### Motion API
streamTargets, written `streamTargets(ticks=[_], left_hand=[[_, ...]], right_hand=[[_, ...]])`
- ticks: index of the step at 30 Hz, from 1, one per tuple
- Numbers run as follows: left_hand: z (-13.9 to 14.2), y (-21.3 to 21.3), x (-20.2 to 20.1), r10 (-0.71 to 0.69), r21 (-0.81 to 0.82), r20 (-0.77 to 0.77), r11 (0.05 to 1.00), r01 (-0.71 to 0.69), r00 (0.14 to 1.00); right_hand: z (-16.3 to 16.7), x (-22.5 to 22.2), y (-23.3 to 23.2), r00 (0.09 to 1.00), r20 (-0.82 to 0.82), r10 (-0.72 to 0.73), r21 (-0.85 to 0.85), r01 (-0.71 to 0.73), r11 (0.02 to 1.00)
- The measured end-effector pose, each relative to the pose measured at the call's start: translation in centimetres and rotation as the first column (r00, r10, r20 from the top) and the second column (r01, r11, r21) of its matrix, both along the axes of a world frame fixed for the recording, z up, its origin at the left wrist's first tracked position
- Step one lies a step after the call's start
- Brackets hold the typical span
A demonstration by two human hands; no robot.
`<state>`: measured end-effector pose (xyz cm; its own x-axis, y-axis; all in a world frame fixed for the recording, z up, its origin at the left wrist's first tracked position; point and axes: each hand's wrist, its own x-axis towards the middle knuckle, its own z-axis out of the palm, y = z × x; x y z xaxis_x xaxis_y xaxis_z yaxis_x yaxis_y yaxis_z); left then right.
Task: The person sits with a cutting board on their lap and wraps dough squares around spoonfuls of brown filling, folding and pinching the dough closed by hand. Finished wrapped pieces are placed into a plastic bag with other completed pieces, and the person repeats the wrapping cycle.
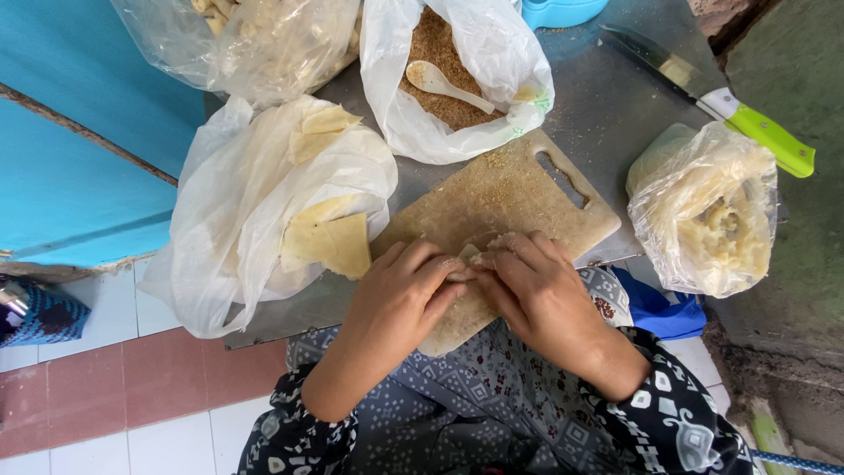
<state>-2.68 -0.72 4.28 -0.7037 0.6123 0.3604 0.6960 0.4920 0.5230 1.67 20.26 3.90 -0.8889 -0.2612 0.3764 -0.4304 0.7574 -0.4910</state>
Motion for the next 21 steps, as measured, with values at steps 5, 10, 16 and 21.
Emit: streamTargets(ticks=[5, 10, 16, 21], left_hand=[[-0.8, -0.4, 0.8, -0.003, -0.151, -0.283, 0.988, -0.041, 0.959], [-0.9, -0.4, 0.9, 0.013, -0.210, -0.324, 0.974, -0.085, 0.946], [-0.7, 0.1, 1.0, 0.105, -0.126, -0.266, 0.982, -0.142, 0.958], [-0.6, 0.3, 2.4, 0.135, 0.022, -0.204, 0.991, -0.133, 0.970]], right_hand=[[-0.3, 0.4, 0.2, 0.971, -0.239, 0.031, 0.171, 0.010, 0.985], [-0.8, 0.5, -0.4, 0.971, -0.236, 0.040, -0.049, -0.053, 0.997], [-1.8, -0.4, -0.7, 0.993, -0.115, 0.033, -0.176, -0.053, 0.983], [-2.0, -0.2, -0.7, 0.972, -0.234, 0.014, -0.049, -0.026, 0.998]])
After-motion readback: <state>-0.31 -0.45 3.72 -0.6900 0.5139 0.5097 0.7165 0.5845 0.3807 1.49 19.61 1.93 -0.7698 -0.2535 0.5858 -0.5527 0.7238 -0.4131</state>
